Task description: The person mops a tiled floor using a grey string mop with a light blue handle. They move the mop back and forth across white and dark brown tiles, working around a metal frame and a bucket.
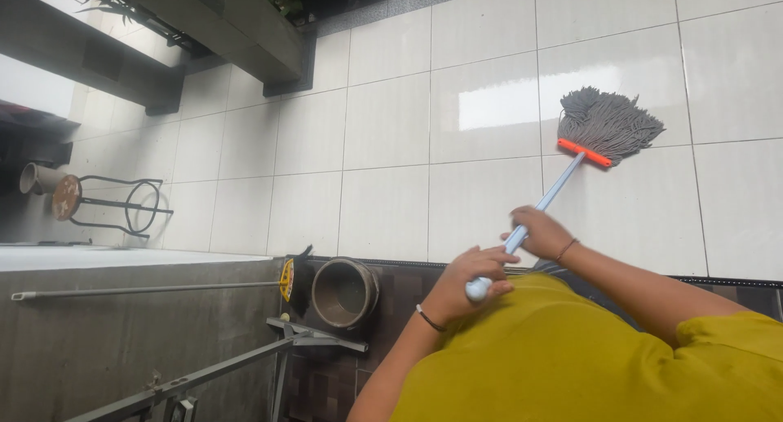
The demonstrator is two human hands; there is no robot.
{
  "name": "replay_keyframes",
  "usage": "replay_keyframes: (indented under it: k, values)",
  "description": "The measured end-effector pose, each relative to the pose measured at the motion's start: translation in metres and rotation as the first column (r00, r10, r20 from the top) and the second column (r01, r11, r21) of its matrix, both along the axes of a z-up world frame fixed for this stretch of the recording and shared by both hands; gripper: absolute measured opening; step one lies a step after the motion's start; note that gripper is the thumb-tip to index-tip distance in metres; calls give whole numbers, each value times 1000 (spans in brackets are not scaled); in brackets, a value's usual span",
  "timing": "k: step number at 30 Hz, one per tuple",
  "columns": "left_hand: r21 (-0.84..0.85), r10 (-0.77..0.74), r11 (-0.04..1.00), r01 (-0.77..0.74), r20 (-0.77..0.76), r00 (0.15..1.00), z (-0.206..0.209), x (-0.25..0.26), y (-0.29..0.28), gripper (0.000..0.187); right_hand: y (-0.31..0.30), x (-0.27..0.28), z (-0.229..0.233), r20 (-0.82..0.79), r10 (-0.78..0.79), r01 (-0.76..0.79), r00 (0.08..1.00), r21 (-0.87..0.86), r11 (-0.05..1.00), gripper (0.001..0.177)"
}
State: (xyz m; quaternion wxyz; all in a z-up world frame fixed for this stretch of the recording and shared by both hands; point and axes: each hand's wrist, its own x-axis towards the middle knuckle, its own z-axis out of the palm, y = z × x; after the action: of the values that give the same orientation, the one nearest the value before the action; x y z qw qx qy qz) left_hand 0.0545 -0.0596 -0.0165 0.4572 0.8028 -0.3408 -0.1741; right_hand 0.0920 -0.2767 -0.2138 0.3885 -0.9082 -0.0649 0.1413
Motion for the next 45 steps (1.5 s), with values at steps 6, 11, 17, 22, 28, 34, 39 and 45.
replay_keyframes:
  k: [6, 11, 17, 22, 28, 34, 39, 45]
  values:
    - [-98, -73, 993, 62, -113, 991, 21, 9, -23, 31, -33, 25, -62, -271, -129, 65, 954, -234, 970, 46]
    - [-30, 9, 999, -14, -136, 991, -15, 62, -32, 28, -51, 91, -68, -274, -125, 48, 954, -273, 961, 42]
    - [23, 64, 998, -60, -216, 974, -58, 137, -100, 24, -128, 190, -97, -266, -116, 22, 957, -334, 942, 40]
    - [16, 112, 994, -112, -237, 965, -72, 227, -158, 16, -181, 295, -105, -193, -95, 24, 977, -340, 940, 39]
    - [57, 295, 955, -290, -229, 928, -70, 293, -161, 20, -168, 383, -81, -178, -67, 7, 982, -318, 948, 39]
    - [125, 431, 902, -412, -237, 871, -64, 295, -151, 21, -121, 429, -104, -173, 44, -82, 984, -218, 972, 38]
    - [267, 424, 891, -368, -195, 884, -54, 283, -172, 37, -95, 463, -117, -147, 385, -412, 911, -268, 871, 38]
    - [282, 447, 875, -394, -153, 882, -64, 281, -183, 36, -66, 470, -84, -207, 562, -596, 801, -369, 713, 36]
